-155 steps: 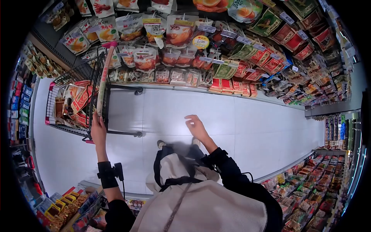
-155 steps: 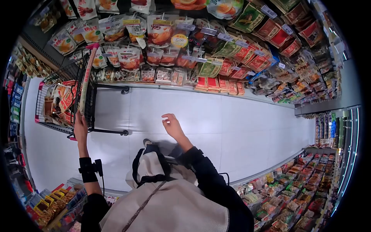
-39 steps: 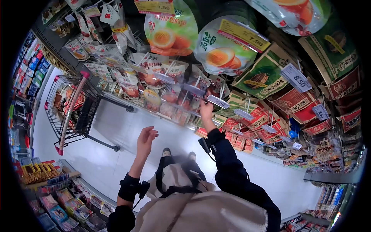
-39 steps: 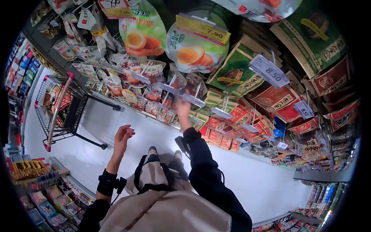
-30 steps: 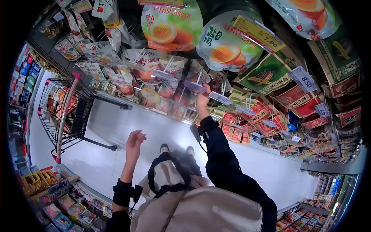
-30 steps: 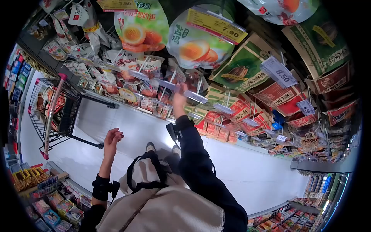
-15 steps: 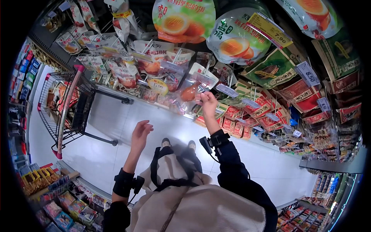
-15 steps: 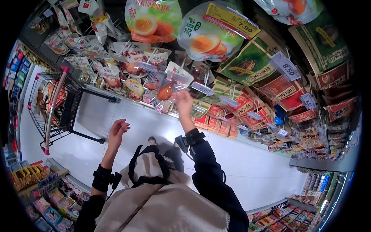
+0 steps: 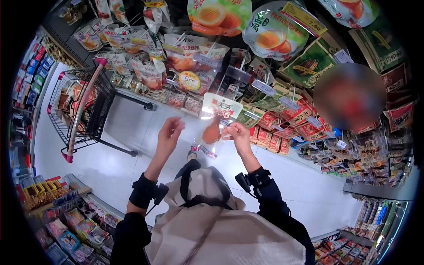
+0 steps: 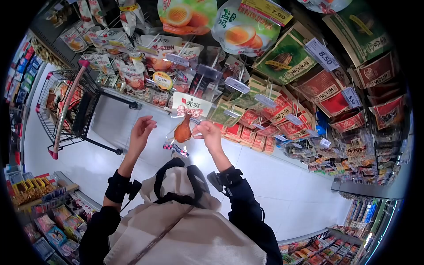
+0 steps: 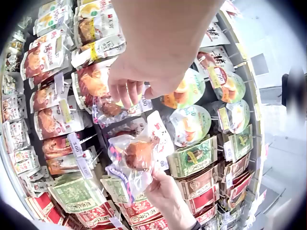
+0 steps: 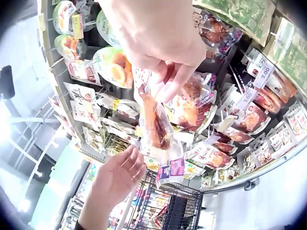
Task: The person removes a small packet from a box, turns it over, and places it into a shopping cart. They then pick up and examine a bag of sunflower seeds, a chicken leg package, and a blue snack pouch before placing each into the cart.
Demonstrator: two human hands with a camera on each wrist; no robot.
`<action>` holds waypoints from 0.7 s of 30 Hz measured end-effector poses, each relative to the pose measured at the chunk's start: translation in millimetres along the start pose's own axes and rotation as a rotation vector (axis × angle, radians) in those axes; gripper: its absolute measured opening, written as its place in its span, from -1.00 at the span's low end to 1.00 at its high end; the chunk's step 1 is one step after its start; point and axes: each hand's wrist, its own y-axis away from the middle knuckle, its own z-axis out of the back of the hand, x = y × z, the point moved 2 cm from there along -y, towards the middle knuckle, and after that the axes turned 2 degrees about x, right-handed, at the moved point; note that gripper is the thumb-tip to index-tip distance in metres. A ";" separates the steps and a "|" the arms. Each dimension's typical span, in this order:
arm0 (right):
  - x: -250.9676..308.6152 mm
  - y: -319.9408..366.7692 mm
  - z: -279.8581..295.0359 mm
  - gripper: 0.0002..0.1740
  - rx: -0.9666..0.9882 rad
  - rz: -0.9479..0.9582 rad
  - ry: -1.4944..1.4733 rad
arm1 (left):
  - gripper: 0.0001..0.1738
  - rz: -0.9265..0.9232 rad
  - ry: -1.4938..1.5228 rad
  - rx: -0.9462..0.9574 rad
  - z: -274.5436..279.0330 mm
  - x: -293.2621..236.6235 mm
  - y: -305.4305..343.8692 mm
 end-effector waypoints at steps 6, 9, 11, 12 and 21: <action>38.6 70.9 -5.3 -0.93 0.168 0.190 0.117 | -0.60 -0.191 0.000 0.104 -29.3 -88.2 26.3; 47.9 107.1 -8.6 -0.92 0.216 0.282 0.139 | -0.65 -0.220 0.038 0.161 -43.0 -115.3 58.2; 50.3 130.5 -12.9 -0.91 0.227 0.309 0.151 | -0.72 -0.209 0.010 0.184 -44.0 -119.4 80.8; 48.6 141.0 -14.8 -0.91 0.232 0.323 0.156 | -0.77 -0.197 -0.024 0.189 -43.2 -119.1 92.7; 8.4 195.4 -50.0 -0.88 0.323 0.351 0.266 | -0.92 -0.314 -0.279 -0.049 -15.6 -118.7 203.0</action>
